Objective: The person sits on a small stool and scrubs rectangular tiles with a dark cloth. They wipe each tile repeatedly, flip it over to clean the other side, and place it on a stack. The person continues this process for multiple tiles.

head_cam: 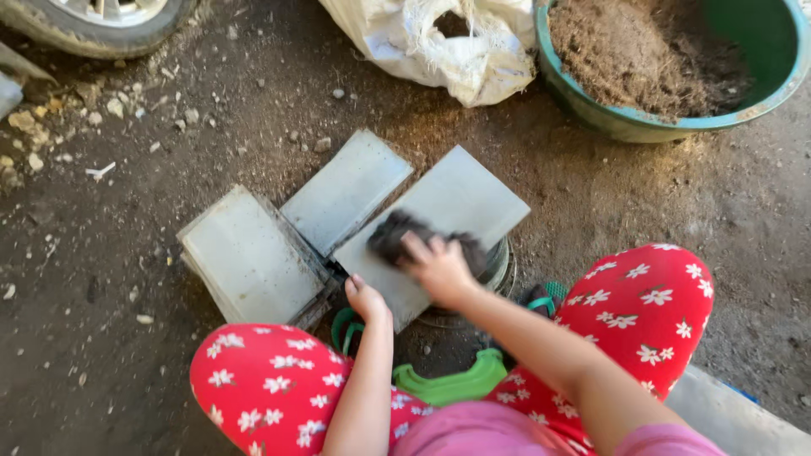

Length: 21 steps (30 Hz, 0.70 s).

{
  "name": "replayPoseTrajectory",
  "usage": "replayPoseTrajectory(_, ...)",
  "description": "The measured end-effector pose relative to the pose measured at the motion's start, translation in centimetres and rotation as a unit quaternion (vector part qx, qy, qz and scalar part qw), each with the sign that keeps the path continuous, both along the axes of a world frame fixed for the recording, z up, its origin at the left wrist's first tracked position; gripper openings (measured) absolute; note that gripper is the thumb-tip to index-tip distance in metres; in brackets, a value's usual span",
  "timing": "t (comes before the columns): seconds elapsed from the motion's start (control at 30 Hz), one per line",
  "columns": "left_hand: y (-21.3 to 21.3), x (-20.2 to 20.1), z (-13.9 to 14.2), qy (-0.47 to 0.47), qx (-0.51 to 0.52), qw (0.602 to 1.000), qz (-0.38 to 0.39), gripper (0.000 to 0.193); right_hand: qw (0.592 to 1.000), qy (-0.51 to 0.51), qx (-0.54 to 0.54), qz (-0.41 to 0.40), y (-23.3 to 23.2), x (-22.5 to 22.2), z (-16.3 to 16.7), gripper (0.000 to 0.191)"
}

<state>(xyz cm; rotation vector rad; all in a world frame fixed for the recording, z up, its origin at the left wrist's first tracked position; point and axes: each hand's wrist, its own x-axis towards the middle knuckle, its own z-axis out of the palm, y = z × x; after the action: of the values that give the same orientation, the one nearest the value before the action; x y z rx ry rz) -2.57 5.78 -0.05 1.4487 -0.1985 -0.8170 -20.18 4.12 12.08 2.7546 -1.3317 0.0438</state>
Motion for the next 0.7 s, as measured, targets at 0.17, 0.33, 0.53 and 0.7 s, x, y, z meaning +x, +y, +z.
replayPoseTrajectory(0.17,0.1,0.5,-1.0,-0.026,0.007,1.0,-0.016,0.03,0.958,-0.049,-0.008,-0.281,-7.9,-14.3,0.5,0.048)
replayPoseTrajectory(0.33,2.6,2.0,0.4,0.192,0.076,0.968,-0.145,0.03,0.872,-0.151,0.082,-0.459,-13.5,-24.9,2.9,0.039)
replayPoseTrajectory(0.53,7.8,2.8,6.1,-0.079,0.392,0.708,-0.583,0.032,0.852,-0.428,0.075,-0.291,-13.7,-25.2,4.7,0.048)
replayPoseTrajectory(0.7,1.0,1.7,11.5,-0.158,0.101,0.825,-0.533,0.029,0.826,-0.533,0.045,-0.179,-12.1,-23.5,8.5,0.052)
